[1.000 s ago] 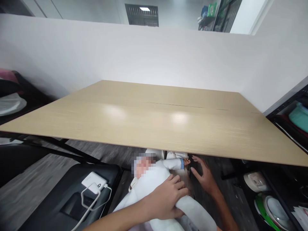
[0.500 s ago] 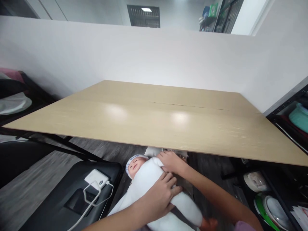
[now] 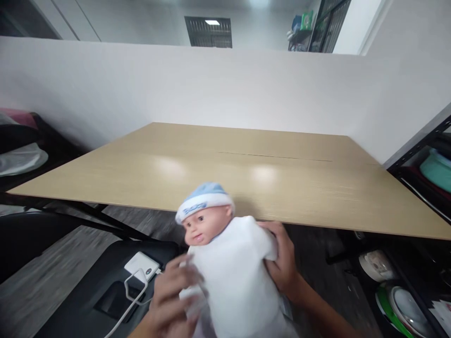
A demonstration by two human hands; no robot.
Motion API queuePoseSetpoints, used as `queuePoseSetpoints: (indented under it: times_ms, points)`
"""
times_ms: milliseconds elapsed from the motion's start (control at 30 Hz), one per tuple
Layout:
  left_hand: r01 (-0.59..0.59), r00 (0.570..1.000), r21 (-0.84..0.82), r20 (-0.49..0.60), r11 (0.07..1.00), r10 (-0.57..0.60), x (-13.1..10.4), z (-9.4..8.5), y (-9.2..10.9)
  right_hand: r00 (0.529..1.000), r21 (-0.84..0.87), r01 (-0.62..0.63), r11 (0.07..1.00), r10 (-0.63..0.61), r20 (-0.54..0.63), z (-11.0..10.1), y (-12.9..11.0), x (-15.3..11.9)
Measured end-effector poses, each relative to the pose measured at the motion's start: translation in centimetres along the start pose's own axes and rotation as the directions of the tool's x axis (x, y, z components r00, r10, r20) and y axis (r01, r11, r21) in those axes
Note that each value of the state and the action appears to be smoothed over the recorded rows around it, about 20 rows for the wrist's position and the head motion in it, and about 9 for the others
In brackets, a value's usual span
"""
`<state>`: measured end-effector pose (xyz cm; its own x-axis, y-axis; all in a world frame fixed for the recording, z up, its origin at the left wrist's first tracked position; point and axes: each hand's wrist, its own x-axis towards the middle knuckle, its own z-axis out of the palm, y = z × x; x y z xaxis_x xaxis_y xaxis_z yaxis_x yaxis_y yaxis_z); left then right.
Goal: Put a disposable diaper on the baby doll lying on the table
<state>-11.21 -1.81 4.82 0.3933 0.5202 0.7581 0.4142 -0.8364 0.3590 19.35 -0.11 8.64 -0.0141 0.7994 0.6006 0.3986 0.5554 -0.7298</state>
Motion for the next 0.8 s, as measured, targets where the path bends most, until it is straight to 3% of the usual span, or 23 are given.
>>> queuePoseSetpoints:
  times_ms: [33,100,200,267,333,433,533,667,800]
  points:
    - [0.059,0.995,0.016,-0.086,0.998,-0.057,0.4,-0.1,-0.8,0.995,0.011,-0.024,1.000,0.025,-0.101,-0.4,0.5,-0.5]
    - [0.157,0.983,-0.008,-0.089,0.988,-0.157,2.4,-0.2,-2.2,0.955,0.028,-0.084,0.996,0.089,-0.282,-0.8,1.5,-0.8]
    - [0.343,0.933,-0.033,0.129,0.939,-0.337,6.2,0.0,-4.1,0.901,0.042,-0.190,0.981,0.191,-0.389,-1.2,2.8,0.4]
    - [0.405,0.889,-0.025,0.244,0.914,-0.387,8.3,0.2,-5.4,0.913,-0.024,-0.248,0.969,0.225,-0.340,-2.1,3.4,2.0]
    - [0.419,0.868,-0.018,0.303,0.908,-0.395,9.8,0.6,-6.7,0.951,-0.200,-0.259,0.945,0.213,-0.225,-3.7,4.0,3.7]
    - [0.423,0.851,0.001,0.341,0.906,-0.398,11.2,1.3,-8.4,0.984,-0.498,-0.146,0.855,0.177,0.014,-6.5,5.3,5.5]
    - [0.422,0.833,0.028,0.384,0.906,-0.399,11.9,2.0,-9.4,0.973,-0.616,-0.030,0.787,0.165,0.164,-8.4,7.1,6.0]
    - [0.384,0.818,0.087,0.431,0.919,-0.382,12.3,2.6,-10.5,0.965,-0.677,0.022,0.735,0.160,0.205,-9.0,9.7,5.4]
    - [0.288,0.835,0.182,0.434,0.940,-0.339,12.4,2.5,-12.1,0.970,-0.688,-0.012,0.726,0.175,0.168,-9.2,11.5,4.5]
